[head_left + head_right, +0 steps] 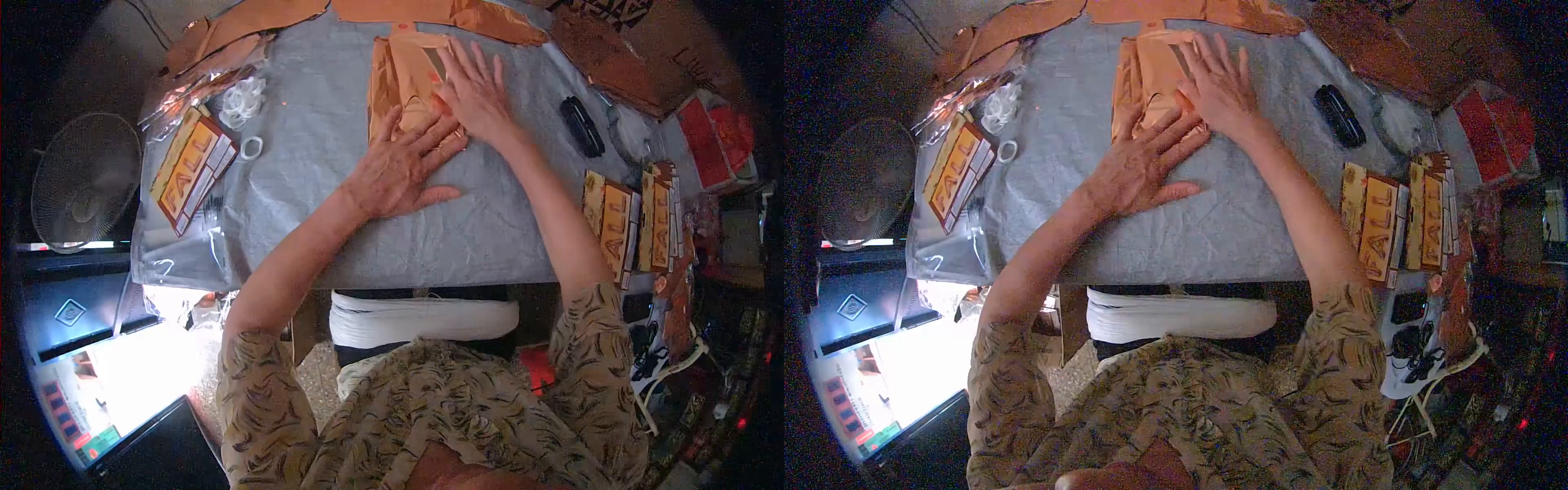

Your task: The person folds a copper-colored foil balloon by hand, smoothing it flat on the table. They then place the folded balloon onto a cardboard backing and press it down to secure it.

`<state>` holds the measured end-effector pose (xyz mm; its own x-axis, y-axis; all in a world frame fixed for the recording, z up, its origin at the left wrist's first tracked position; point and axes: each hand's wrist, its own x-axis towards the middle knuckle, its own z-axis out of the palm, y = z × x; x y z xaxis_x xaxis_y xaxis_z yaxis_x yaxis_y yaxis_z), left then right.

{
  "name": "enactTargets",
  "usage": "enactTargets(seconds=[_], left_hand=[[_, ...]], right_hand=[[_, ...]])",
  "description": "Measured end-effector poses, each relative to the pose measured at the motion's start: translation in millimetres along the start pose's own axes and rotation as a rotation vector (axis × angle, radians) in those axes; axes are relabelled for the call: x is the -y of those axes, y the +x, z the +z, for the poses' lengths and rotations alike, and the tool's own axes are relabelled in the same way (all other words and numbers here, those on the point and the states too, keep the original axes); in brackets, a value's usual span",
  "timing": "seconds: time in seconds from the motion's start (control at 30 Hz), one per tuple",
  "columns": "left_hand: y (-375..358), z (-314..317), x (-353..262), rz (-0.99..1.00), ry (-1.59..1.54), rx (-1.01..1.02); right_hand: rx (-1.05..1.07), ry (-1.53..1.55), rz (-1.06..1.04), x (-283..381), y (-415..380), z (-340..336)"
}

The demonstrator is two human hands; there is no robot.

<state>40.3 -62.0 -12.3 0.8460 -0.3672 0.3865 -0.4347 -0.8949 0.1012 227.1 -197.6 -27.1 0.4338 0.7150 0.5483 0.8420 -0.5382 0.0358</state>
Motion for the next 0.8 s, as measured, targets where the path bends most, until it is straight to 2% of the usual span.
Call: enactTargets(seconds=[0.07,0.1,0.17,0.3,0.37,0.4,0.47,0.6,0.67,0.7,0.77,0.8], left_hand=[[-1.6,0.0,0.8,0.001,-0.013,0.028],[-2.5,-0.1,0.9,-0.001,-0.012,0.033],[-2.1,-1.0,1.2,-0.012,-0.047,0.032],[-0.7,-3.1,1.7,-0.016,-0.085,0.073],[-0.3,-3.0,1.8,-0.028,-0.070,0.076],[0.0,-3.3,1.8,-0.028,-0.070,0.077],[0.2,-3.9,0.9,-0.035,-0.066,0.071],[-0.4,-1.3,1.3,-0.036,-0.059,0.059],[-2.2,-0.8,1.3,-0.031,-0.050,0.051],[-2.8,-0.2,1.1,-0.040,-0.047,0.041],[-4.0,1.4,1.3,-0.042,-0.050,0.053],[-4.6,1.6,1.1,-0.054,-0.040,0.049]], right_hand=[[0.135,0.009,0.081,-8.1,7.0,7.8],[0.136,0.014,0.082,-12.6,10.4,16.5],[0.000,0.079,0.089,-21.5,20.9,35.5],[0.071,-0.023,0.160,-28.0,52.5,31.2],[0.379,0.353,0.300,-33.0,70.5,25.6],[0.380,0.353,0.300,-32.5,79.0,20.1],[0.254,0.054,0.302,-29.0,92.9,12.0],[0.239,-0.042,0.263,-33.5,103.3,12.0],[0.029,0.292,0.252,-34.3,92.9,20.2],[0.030,0.290,0.240,-27.4,86.1,15.2],[0.159,1.020,0.090,-0.2,57.3,-3.3],[0.160,1.026,0.074,11.8,46.3,-7.8]])
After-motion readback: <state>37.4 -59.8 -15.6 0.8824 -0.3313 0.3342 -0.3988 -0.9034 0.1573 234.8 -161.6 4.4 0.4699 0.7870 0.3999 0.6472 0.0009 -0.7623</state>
